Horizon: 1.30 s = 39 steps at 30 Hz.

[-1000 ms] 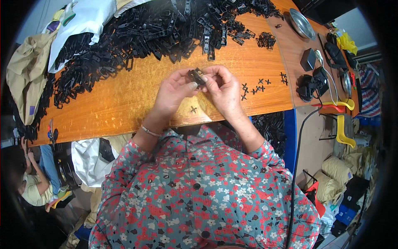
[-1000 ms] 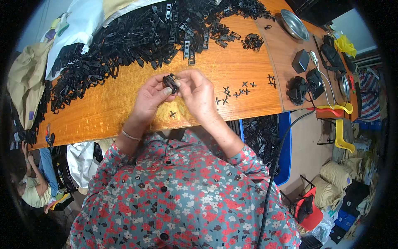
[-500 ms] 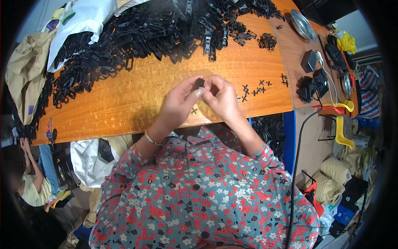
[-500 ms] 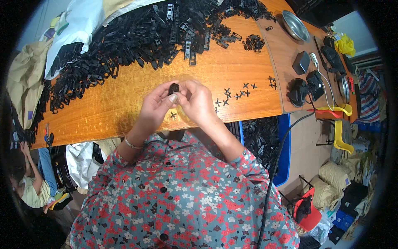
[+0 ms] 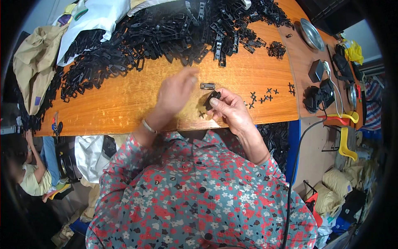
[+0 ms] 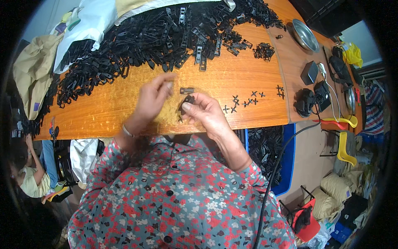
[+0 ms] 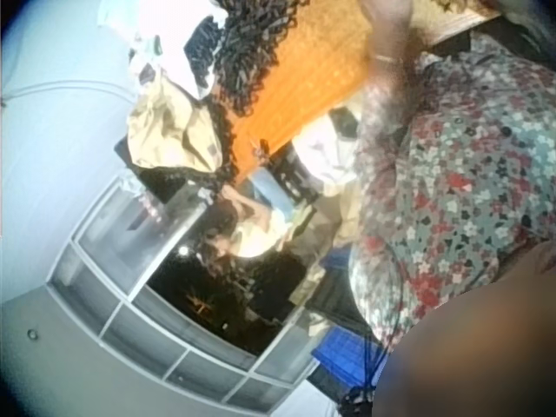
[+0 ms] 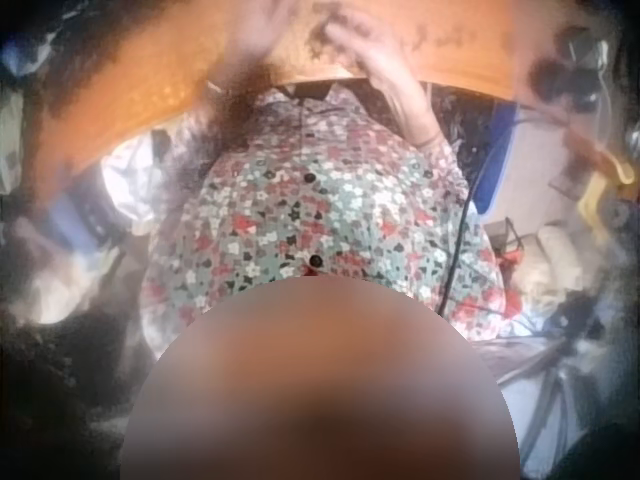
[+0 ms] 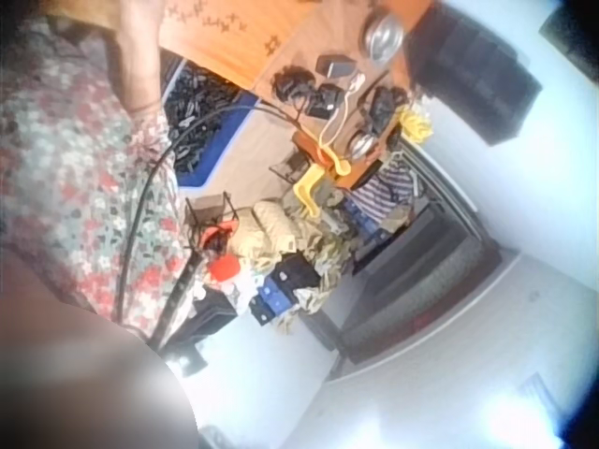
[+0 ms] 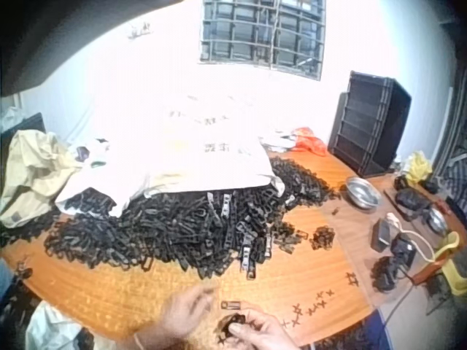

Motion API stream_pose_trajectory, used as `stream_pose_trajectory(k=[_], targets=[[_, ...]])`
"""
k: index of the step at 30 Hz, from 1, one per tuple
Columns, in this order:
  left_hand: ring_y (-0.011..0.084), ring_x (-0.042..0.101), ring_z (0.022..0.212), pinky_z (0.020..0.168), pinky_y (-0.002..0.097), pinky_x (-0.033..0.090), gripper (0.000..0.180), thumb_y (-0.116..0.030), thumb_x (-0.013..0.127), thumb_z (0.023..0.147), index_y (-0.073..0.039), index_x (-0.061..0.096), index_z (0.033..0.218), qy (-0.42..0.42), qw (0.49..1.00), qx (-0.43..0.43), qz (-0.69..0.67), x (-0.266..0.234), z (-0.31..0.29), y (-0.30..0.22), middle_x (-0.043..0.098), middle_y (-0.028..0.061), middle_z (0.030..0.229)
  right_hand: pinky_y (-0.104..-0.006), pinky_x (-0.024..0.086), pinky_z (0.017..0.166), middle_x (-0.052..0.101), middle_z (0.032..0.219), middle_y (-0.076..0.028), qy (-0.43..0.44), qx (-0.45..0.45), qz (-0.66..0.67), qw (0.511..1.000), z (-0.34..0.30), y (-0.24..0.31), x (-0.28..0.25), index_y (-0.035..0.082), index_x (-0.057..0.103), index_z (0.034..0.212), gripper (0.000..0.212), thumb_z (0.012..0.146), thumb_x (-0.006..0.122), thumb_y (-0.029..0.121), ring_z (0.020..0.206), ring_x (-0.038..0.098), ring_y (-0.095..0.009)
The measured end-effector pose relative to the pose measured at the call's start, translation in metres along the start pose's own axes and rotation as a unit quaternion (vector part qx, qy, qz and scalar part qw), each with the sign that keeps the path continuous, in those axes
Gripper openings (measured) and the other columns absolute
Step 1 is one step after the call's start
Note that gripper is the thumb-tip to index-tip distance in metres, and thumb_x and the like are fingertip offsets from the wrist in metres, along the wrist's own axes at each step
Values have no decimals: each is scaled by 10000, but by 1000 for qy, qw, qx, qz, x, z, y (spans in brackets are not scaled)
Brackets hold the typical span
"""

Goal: The person assembles small black plastic fastener components by hand at a workstation.

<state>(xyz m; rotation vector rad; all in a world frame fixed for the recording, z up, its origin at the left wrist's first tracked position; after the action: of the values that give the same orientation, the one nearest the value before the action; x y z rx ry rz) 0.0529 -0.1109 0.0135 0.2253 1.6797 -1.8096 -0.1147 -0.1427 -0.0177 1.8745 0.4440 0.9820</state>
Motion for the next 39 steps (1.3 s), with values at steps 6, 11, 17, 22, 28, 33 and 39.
stream_pose_trajectory(k=[6,11,17,22,28,33,39], targets=[[373,641,984,811,450,532,236,-13,595,941,-39,691,1155,-66,950,172,250,-28,35,-12,631,144,1000,-220,522,646,718,969,-14,-2,-5,-41,999,2,1,5,44,687,1126,197,1001,724,192,790,696,-102],[362,639,973,810,457,530,208,-21,610,932,-49,693,1120,-54,937,186,289,-20,38,-9,617,142,970,-222,568,624,705,893,-38,13,27,-27,999,2,-15,8,33,667,1101,179,1009,713,180,744,714,-116],[373,655,913,770,462,535,171,-52,652,932,-48,716,1090,35,948,134,287,-4,7,-16,632,143,946,-229,561,628,702,885,-31,6,37,-38,999,2,-17,9,36,667,1077,149,1004,717,157,738,711,-114],[376,661,915,776,455,543,228,-45,655,929,-58,728,1144,-17,968,134,209,-19,2,-20,646,146,970,-236,560,635,706,882,-38,5,44,-54,998,2,-17,12,36,667,1060,136,1004,717,149,731,712,-122],[342,631,1080,882,446,531,268,-1,614,907,-41,722,1149,34,951,180,250,-14,1,-34,636,133,1124,-243,565,634,709,886,-44,-2,55,-49,997,1,-21,11,28,661,1052,118,1003,712,122,735,721,-131],[334,615,1117,912,422,525,240,-33,605,895,-39,703,1114,22,947,206,245,-12,7,-34,636,126,1154,-244,566,631,709,891,-40,-8,64,-55,996,0,-23,13,20,660,1066,123,1001,711,111,735,724,-133],[330,619,1053,877,431,523,191,-48,615,888,-38,681,1067,77,933,225,269,0,10,-32,638,119,1069,-228,556,622,709,878,-39,-3,65,-56,996,0,-27,11,23,663,1078,152,992,730,129,717,717,-122]])
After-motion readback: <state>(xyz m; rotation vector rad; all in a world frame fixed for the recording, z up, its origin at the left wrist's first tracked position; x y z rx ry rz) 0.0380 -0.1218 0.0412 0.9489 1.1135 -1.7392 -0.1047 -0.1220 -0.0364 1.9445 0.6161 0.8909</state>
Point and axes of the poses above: each hand's wrist, its own z-axis towards the middle knuckle, its own x-axis out of the palm, y = z × x, the point moved 9 cm from there along z, towards the middle knuckle
